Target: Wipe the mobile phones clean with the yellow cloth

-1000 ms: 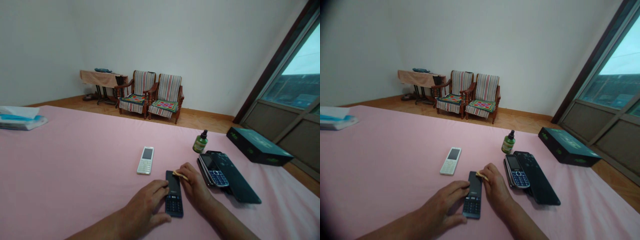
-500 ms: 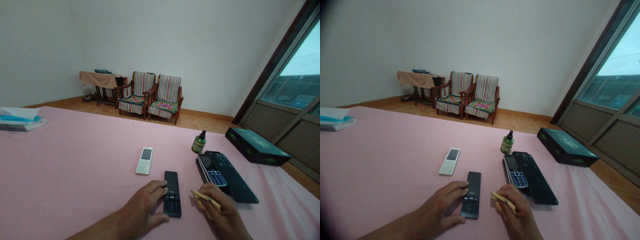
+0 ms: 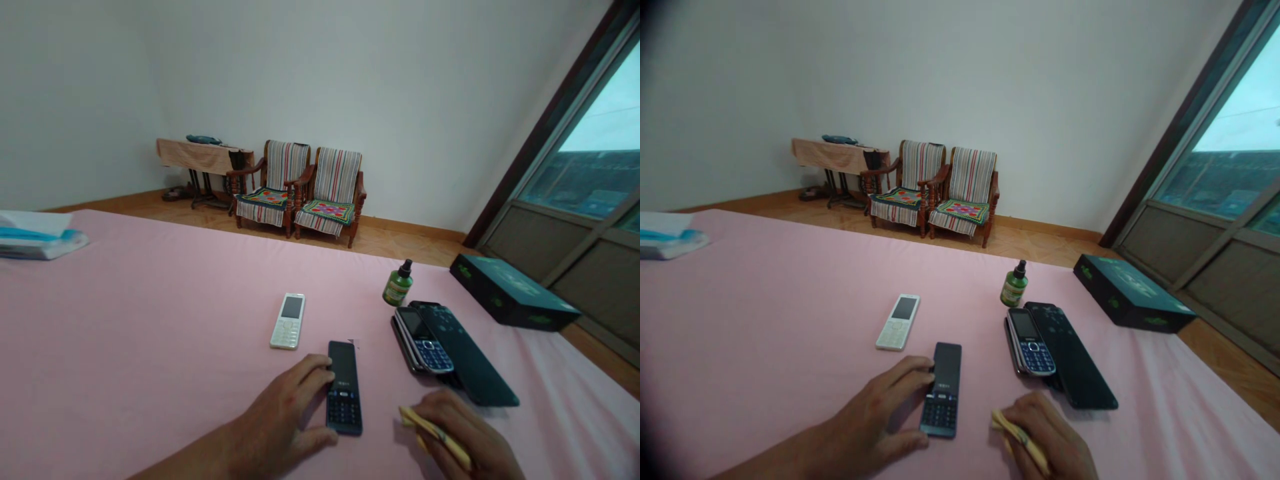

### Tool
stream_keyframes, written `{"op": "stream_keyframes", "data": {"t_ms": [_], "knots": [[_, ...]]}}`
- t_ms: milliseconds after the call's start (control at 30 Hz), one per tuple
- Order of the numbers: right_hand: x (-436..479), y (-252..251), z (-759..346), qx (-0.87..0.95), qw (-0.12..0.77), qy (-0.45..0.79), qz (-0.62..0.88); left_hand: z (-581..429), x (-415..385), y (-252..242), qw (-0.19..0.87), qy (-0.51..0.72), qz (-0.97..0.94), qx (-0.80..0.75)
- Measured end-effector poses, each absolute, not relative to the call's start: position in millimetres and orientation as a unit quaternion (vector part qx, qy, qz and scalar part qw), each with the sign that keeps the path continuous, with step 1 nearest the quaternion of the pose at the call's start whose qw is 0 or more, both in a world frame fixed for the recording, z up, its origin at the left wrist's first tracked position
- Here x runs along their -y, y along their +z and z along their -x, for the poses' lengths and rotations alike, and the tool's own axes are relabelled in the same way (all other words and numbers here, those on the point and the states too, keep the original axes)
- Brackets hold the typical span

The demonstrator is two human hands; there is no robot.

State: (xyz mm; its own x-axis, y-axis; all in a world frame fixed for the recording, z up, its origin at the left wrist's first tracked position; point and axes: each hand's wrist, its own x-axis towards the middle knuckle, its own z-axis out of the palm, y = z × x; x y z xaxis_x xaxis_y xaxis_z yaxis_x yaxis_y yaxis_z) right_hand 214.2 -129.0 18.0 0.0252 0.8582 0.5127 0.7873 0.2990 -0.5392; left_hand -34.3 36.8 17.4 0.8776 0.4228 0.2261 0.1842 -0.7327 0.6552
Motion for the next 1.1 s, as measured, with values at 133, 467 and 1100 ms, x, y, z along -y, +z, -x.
{"op": "stream_keyframes", "data": {"t_ms": [133, 467, 1100], "knots": [[78.5, 36.1, -188.9, 0.655, 0.39, 0.093, 0.641, 32.4, -37.7, 20.4, 0.33, 0.174, -0.915, -0.153], [-3.6, -0.4, -172.7, 0.67, 0.418, 0.079, 0.609, 34.0, -39.5, 16.0, 0.326, 0.173, -0.917, -0.151], [28.2, 16.3, -155.7, 0.705, 0.349, 0.134, 0.602, 30.5, -35.3, 27.1, 0.323, 0.15, -0.921, -0.159]]}}
